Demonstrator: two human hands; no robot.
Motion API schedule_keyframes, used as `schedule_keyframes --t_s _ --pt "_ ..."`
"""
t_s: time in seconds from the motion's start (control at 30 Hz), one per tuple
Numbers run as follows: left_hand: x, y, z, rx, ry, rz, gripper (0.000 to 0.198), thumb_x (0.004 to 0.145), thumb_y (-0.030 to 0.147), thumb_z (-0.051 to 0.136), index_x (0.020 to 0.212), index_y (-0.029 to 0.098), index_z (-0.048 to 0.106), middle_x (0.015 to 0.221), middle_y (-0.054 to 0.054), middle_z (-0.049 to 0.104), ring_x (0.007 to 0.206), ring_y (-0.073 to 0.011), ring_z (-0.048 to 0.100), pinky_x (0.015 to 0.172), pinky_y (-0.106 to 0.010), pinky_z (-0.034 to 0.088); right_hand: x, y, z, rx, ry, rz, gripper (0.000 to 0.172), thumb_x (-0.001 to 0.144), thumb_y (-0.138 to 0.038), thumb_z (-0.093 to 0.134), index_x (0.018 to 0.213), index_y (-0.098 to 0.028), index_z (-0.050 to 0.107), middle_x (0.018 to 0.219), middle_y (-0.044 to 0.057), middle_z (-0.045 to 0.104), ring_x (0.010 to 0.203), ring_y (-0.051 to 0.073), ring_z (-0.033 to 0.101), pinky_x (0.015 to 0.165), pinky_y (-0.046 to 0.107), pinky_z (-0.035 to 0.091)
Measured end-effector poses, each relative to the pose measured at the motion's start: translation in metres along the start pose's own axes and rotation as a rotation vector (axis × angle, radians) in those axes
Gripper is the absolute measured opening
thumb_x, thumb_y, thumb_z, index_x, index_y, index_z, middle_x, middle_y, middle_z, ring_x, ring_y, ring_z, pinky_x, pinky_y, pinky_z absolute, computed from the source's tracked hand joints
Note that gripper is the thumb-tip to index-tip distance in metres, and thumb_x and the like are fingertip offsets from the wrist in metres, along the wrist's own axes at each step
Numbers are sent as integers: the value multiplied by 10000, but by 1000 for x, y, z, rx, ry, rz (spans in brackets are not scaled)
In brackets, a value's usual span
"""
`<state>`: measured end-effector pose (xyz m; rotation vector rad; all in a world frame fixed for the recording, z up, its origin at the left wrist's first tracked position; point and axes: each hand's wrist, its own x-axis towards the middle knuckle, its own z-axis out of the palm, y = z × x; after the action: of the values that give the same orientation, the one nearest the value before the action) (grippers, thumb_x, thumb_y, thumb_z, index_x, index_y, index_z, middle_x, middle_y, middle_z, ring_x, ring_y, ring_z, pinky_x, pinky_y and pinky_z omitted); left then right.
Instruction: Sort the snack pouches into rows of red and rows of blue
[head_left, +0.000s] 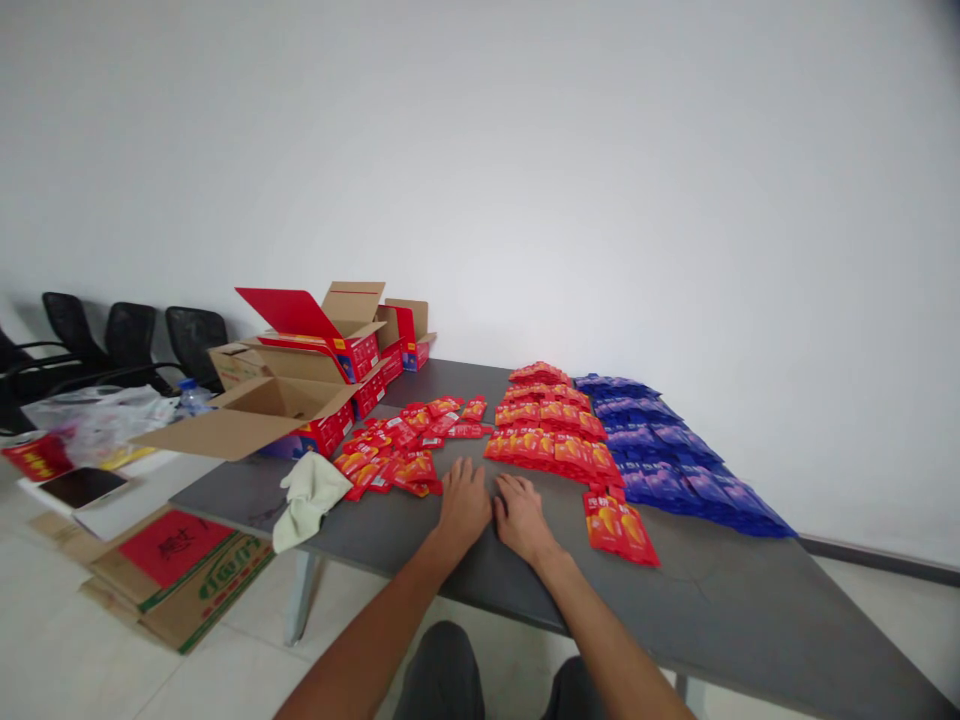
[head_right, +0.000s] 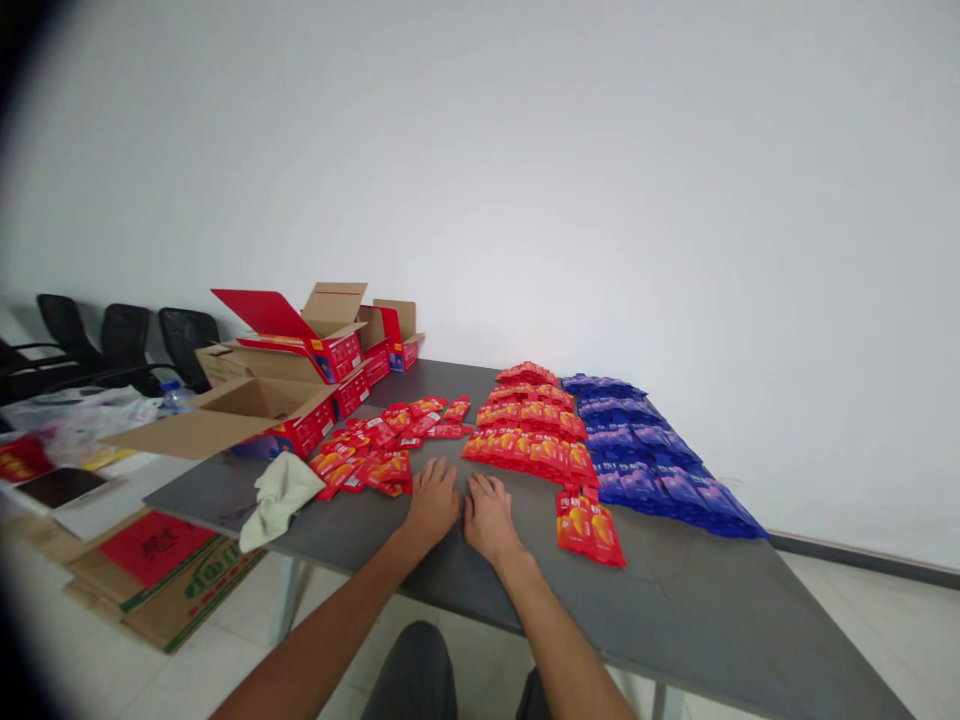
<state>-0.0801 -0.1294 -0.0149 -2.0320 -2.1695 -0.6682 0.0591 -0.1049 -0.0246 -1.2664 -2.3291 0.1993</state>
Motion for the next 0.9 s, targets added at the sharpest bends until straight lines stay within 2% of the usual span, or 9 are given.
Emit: schedule_keyframes --t_s 0.17,0.33,0.47,0.63,0.77,0.9 --pt "4 -56 -14 135 102 -171 414 894 279 437 1265 160 580 1419 -167 469 1380 -352 305 1101 -535 235 28 -45 25 35 -52 -39 421 914 -259 424 1320 -218 525 1390 75 516 1255 265 411 1012 393 360" --pt "-3 -84 -21 204 86 -282 475 898 374 461 1298 145 573 1378 -216 502 1338 -392 356 1074 -583 229 39 -77 39 43 -96 -34 462 911 -272 428 1372 -255 461 1381 72 523 1245 279 411 976 417 368" --pt "-10 -84 -19 204 74 -254 437 910 360 451 1289 190 588 1347 -187 535 1318 -367 381 1069 -562 246 36 -83 44 31 -105 -18 453 915 -278 429 1366 -251 463 1364 89 532 1260 283 390 990 423 338" --pt "-14 -73 -14 164 67 -220 358 905 320 466 1200 208 636 1261 -162 574 1251 -327 429 1013 -496 327 31 -72 46 70 -116 -26 452 891 -258 463 1341 -228 488 1331 90 555 1252 263 395 1003 388 331" --pt "-15 -68 -9 58 53 -245 308 852 302 545 1118 204 666 1192 -139 587 1170 -306 473 958 -439 381 25 -60 44 150 -119 -33 463 825 -217 532 1287 -236 539 1297 70 584 1238 259 418 1008 375 338" --pt "-15 -66 -6 -88 109 -189 283 784 192 580 1046 171 686 1149 -125 597 1144 -258 489 1015 -379 358 21 -50 41 226 -100 -46 482 774 -199 583 1254 -244 572 1267 59 610 1229 264 446 1015 367 356"
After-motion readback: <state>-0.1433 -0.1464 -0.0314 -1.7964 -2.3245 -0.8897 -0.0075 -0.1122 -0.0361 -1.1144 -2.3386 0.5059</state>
